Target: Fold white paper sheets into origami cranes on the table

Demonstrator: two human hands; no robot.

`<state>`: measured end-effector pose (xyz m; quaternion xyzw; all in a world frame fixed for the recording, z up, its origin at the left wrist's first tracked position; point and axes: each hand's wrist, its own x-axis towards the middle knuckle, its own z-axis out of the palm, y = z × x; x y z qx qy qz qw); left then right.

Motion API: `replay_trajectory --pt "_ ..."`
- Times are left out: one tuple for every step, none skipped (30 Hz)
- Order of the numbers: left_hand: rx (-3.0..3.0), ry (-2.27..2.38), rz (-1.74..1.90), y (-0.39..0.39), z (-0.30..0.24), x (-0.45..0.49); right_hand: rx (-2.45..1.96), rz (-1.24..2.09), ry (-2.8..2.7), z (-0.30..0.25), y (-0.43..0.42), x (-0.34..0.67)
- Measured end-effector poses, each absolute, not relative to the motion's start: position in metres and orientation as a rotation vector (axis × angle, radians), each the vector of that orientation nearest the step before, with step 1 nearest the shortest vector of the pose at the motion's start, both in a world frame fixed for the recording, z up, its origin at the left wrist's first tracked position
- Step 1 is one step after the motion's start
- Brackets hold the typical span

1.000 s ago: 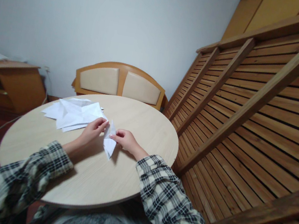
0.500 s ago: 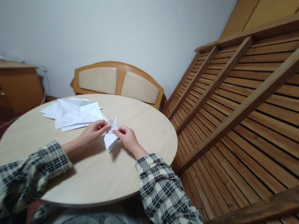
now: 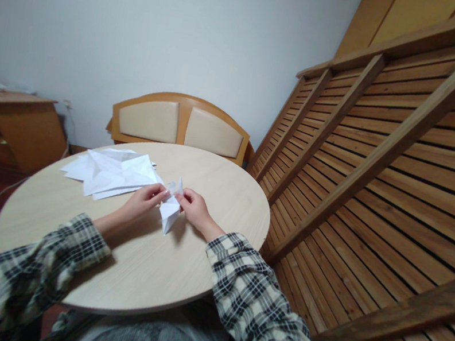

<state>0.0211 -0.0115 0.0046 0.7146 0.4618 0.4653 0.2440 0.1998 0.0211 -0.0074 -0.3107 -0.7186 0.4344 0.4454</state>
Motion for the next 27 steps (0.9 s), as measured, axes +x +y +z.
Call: replay_trajectory --pt "1.95 1.255 1.264 -0.0116 0.0044 0.0209 -0.775 1.073 -1.77 -0.0064 0.0206 0.1998" --pt "1.949 1.248 1.258 -0.0115 0.0041 0.0207 -0.777 1.073 -1.761 -0.0058 0.0203 0.1998" --pt "1.952 1.243 1.256 -0.0115 0.0038 0.0206 -0.775 1.077 -1.754 -0.0056 0.0203 0.1998" --pt "1.955 1.243 1.262 -0.0114 0.0035 0.0205 -0.767 1.083 -1.748 -0.0058 0.0207 0.1997" --pt "1.961 1.246 1.269 -0.0115 0.0035 0.0206 -0.756 1.094 -1.742 -0.0062 0.0212 0.1996" --pt "1.966 1.254 1.275 -0.0116 0.0036 0.0207 -0.742 1.108 -1.735 -0.0069 0.0219 0.1995" --pt "1.972 1.264 1.278 -0.0118 0.0039 0.0209 -0.729 1.123 -1.727 -0.0076 0.0226 0.1993" --pt "1.975 1.274 1.28 -0.0121 0.0045 0.0211 -0.72 1.137 -1.72 -0.0081 0.0231 0.1992" --pt "1.978 1.283 1.283 -0.0126 0.0052 0.0213 -0.718 1.15 -1.713 -0.0086 0.0236 0.1992" --pt "1.98 1.289 1.287 -0.0131 0.0061 0.0214 -0.722 1.161 -1.708 -0.0088 0.0239 0.1993" --pt "1.983 1.294 1.292 -0.0136 0.007 0.0215 -0.731 1.169 -1.704 -0.0089 0.024 0.1995" --pt "1.985 1.298 1.3 -0.0142 0.0079 0.0215 -0.739 1.172 -1.703 -0.0088 0.024 0.1997" --pt "1.988 1.301 1.308 -0.0146 0.0087 0.0214 -0.744 1.171 -1.707 -0.0088 0.0239 0.2001" --pt "1.989 1.304 1.316 -0.015 0.0093 0.0213 -0.742 1.162 -1.713 -0.0088 0.0238 0.2005" --pt "1.989 1.306 1.32 -0.0153 0.0098 0.0212 -0.735 1.146 -1.723 -0.0088 0.0237 0.2009" --pt "1.989 1.307 1.322 -0.0155 0.01 0.0211 -0.726 1.124 -1.735 -0.0089 0.0235 0.2013" --pt "1.989 1.306 1.322 -0.0154 0.01 0.021 -0.717 1.1 -1.745 -0.0088 0.0233 0.2017" --pt "1.987 1.302 1.32 -0.0152 0.0097 0.0209 -0.711 1.08 -1.751 -0.0087 0.0231 0.202" --pt "1.981 1.298 1.32 -0.0148 0.0091 0.0208 -0.708 1.067 -1.751 -0.0084 0.0228 0.2021" --pt "1.971 1.293 1.327 -0.0142 0.0084 0.0207 -0.709 1.058 -1.746 -0.0079 0.0226 0.2022" --pt "1.959 1.291 1.339 -0.0134 0.0075 0.0204 -0.713 1.052 -1.735 -0.0074 0.0224 0.2021" --pt "1.946 1.298 1.358 -0.0125 0.0066 0.0199 -0.719 1.044 -1.718 -0.0068 0.0224 0.2021" --pt "1.937 1.312 1.377 -0.0115 0.0056 0.0193 -0.725 1.032 -1.696 -0.0064 0.0226 0.2019" --pt "1.932 1.329 1.392 -0.0106 0.0048 0.0187 -0.729 1.018 -1.672 -0.006 0.0231 0.2018" --pt "1.932 1.343 1.395 -0.0099 0.0041 0.018 -0.731 1.001 -1.649 -0.0057 0.0238 0.2017" --pt "1.936 1.351 1.387 -0.0094 0.0036 0.0175 -0.729 0.983 -1.628 -0.0056 0.0246 0.2016" --pt "1.939 1.355 1.373 -0.0091 0.0032 0.017 -0.724 0.967 -1.609 -0.0056 0.0255 0.2015"
